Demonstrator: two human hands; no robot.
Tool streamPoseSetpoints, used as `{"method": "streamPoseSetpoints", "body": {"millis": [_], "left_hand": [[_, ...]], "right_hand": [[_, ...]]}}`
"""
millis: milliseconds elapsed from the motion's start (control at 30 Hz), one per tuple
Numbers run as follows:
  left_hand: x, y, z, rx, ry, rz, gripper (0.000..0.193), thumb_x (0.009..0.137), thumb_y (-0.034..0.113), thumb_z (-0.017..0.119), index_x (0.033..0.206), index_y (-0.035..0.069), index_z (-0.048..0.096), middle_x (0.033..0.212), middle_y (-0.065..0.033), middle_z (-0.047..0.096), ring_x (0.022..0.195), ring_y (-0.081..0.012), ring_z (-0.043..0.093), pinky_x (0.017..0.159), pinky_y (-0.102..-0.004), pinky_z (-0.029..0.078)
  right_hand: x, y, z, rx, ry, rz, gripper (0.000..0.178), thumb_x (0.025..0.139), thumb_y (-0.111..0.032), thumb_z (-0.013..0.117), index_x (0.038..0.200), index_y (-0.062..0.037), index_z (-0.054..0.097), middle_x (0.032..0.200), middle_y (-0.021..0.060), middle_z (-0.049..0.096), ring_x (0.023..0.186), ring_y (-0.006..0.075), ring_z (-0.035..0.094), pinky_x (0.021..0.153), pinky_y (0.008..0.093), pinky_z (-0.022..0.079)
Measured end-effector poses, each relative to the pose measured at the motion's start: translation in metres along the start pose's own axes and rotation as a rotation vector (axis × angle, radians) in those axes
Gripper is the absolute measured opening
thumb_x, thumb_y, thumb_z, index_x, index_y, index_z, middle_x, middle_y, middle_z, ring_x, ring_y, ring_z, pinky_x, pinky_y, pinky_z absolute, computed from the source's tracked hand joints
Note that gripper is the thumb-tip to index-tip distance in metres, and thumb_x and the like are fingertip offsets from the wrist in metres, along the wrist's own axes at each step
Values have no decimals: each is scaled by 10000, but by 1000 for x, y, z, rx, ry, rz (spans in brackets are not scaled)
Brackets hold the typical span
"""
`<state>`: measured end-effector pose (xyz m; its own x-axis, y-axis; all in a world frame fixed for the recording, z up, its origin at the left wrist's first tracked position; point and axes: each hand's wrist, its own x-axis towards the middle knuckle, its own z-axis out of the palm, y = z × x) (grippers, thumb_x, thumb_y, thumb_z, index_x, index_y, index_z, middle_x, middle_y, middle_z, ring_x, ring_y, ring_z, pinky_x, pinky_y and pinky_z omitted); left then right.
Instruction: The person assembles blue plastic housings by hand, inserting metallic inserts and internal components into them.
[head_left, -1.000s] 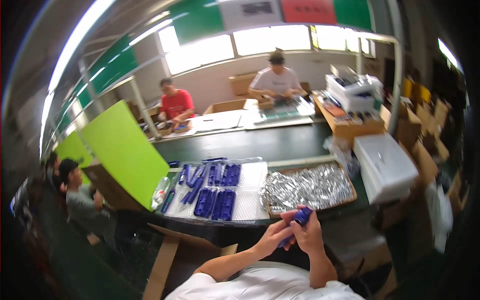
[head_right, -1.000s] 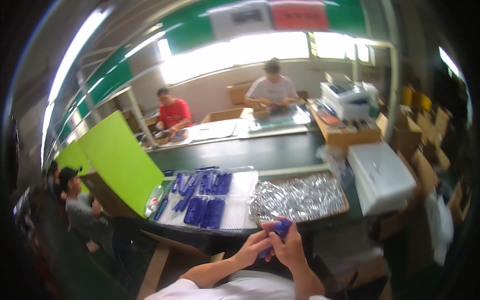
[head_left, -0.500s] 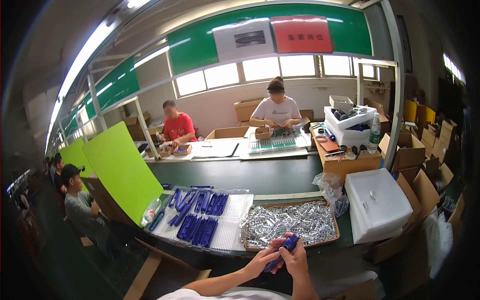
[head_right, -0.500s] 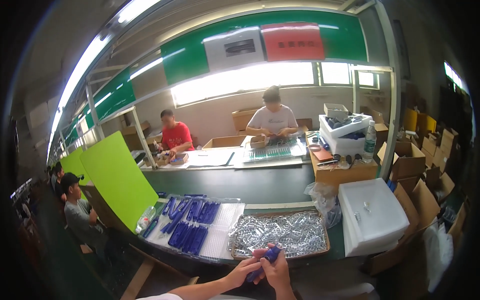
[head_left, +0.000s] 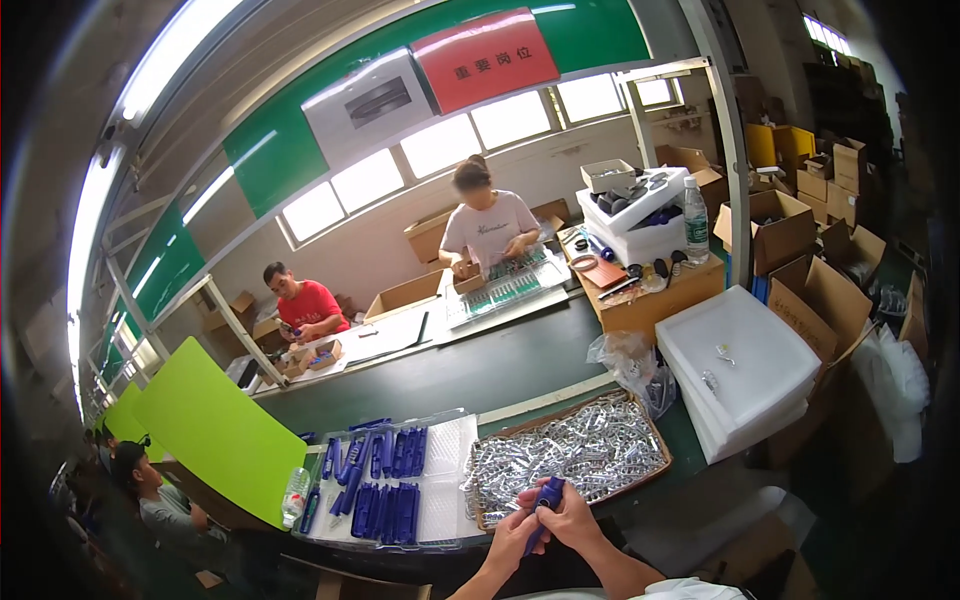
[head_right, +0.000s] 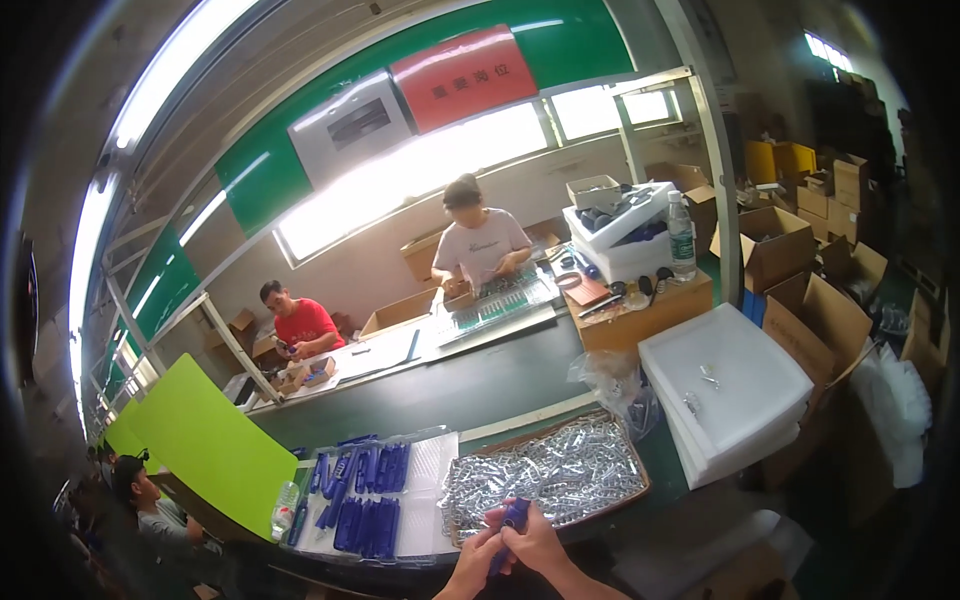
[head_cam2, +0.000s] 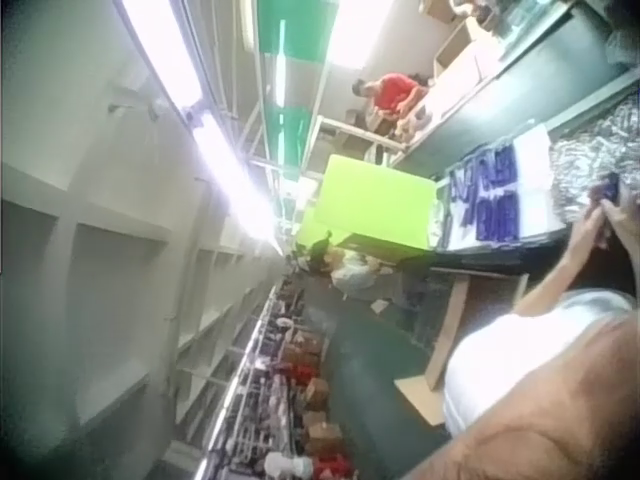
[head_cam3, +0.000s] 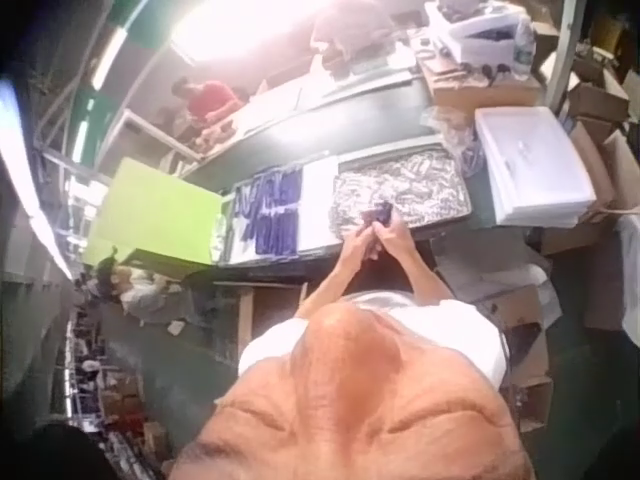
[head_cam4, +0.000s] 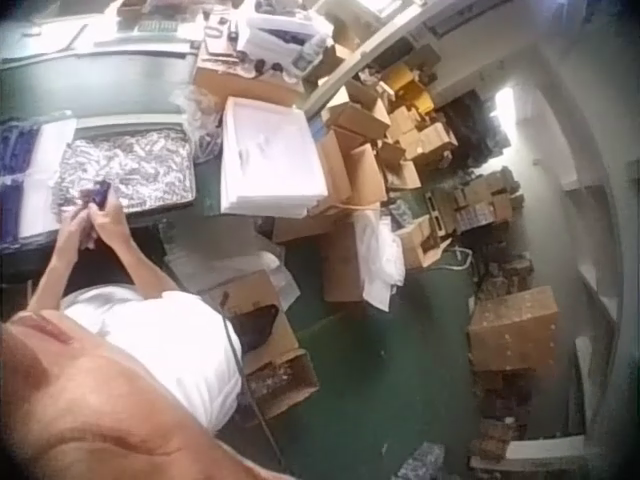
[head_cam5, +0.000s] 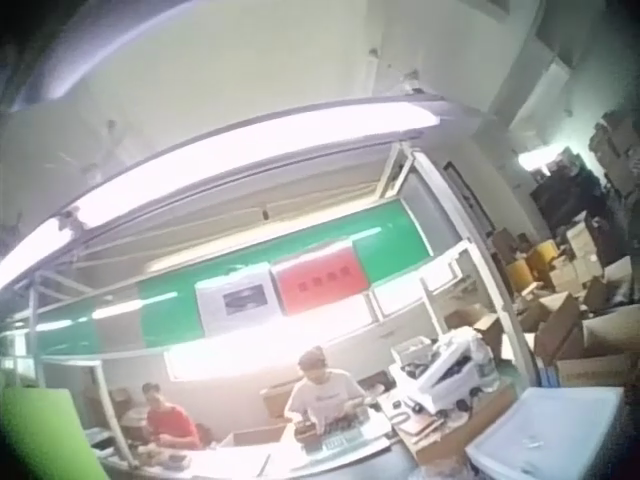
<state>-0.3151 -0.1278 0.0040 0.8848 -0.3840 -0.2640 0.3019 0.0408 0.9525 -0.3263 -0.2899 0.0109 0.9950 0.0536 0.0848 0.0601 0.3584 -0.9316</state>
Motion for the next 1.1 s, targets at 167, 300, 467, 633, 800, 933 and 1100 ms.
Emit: {"method": "streamPoseSetpoints", "body": {"millis": [167,300,467,633,800,933,1100], "left_hand": [[33,-6,2,-29,-87,-44,265,1087,276,594,1069,27,682,813,-58,697,594,-125,647,558,-244,549],[45,-7,7,-16,-152,-101,254,1083,267,598,1065,29,683,824,-64,704,627,-133,672,572,-249,565],[40,-5,15,17,-227,-51,247,1067,244,611,1090,11,689,867,-66,719,700,-139,706,614,-265,600],[28,1,12,48,-241,-12,237,1060,220,612,1113,2,689,880,-71,723,715,-141,711,627,-271,606],[24,28,16,79,-214,-65,245,1065,246,597,1093,14,673,831,-76,708,663,-143,691,592,-267,592],[37,37,19,95,-283,-78,316,1102,333,582,1043,28,641,792,-84,699,583,-137,656,543,-253,560],[31,24,25,107,-345,62,436,1123,335,553,1375,-19,522,883,-92,713,563,-119,641,497,-233,528]], "right_hand": [[15,18,-19,-147,129,-80,472,960,70,524,1410,69,382,1289,239,690,1186,289,716,938,365,623],[8,22,-28,-218,222,-149,488,954,48,546,1414,77,389,1273,227,707,1147,274,732,942,367,618],[-16,9,-20,-354,342,-240,485,933,0,594,1391,77,456,1229,187,746,1088,227,745,939,359,610],[-33,-1,-6,-374,322,-287,467,971,0,603,1410,68,458,1280,187,726,1105,229,733,936,367,610],[-41,-10,10,254,260,-175,437,1013,-35,638,1422,30,499,1208,105,686,890,126,673,720,280,577],[-21,13,18,486,388,-267,532,1059,-322,453,1479,-1,514,1274,46,670,702,63,502,588,224,451],[-18,18,-4,777,424,-205,572,1108,-370,374,1489,42,486,1478,156,592,1381,233,549,1134,371,434]]}}
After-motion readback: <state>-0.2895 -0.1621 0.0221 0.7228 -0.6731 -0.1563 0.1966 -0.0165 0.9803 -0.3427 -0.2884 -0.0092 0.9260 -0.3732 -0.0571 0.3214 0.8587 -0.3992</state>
